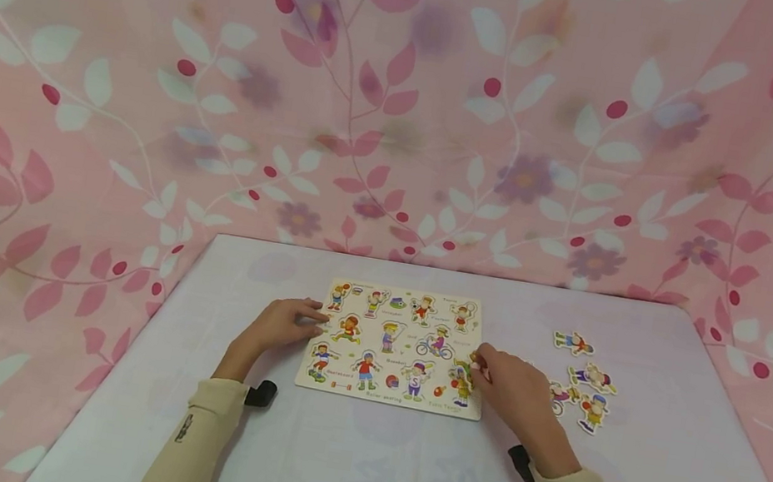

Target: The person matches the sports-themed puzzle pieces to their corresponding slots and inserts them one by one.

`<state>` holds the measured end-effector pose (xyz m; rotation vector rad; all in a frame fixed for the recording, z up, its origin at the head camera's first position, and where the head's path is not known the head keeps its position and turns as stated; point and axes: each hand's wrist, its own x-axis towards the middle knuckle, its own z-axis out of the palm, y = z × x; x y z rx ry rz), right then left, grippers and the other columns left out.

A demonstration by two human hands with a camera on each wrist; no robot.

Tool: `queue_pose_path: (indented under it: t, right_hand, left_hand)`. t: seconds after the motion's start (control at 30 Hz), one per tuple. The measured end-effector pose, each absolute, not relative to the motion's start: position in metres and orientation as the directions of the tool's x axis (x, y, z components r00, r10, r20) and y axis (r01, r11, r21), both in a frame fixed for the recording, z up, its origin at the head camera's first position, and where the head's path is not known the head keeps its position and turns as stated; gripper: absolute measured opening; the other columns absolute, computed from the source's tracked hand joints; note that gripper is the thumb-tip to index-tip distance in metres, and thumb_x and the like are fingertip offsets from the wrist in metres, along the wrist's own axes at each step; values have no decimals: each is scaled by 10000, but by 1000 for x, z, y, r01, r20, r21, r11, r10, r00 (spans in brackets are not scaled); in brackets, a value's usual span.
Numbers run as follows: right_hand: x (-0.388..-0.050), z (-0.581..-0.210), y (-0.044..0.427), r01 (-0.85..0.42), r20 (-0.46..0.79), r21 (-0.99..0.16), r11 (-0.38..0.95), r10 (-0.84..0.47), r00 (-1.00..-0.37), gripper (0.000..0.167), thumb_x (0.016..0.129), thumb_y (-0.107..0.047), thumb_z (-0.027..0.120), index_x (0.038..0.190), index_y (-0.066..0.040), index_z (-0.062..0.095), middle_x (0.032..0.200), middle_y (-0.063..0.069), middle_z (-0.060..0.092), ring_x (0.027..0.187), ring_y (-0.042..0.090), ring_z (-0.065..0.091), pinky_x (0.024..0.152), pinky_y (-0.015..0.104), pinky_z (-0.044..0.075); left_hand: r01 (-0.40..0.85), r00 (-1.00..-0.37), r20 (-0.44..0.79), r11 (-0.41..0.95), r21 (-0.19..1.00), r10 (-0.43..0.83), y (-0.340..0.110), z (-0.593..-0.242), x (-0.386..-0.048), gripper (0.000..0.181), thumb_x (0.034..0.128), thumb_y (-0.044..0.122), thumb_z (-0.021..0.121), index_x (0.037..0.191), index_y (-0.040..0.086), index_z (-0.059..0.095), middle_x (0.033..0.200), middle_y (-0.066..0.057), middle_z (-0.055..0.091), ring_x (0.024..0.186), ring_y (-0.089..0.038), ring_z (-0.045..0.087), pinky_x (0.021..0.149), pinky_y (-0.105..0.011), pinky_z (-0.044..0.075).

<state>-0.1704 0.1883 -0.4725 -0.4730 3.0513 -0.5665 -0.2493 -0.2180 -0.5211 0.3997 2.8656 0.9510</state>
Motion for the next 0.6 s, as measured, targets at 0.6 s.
queue_pose_path:
  t: [0.6]
  right_hand:
    - [-229, -465, 112, -535, 85, -305, 788, -537, -839, 82, 919, -197, 690, 944, -156, 624, 719, -89, 572, 551, 85, 446, 455, 247, 346]
  left_hand:
    - [202, -965, -11, 769, 606, 262, -216, -517, -248, 231, 857, 213, 782, 1080, 154, 782, 1329, -50, 621, 1352, -280, 452, 1127, -492, 308]
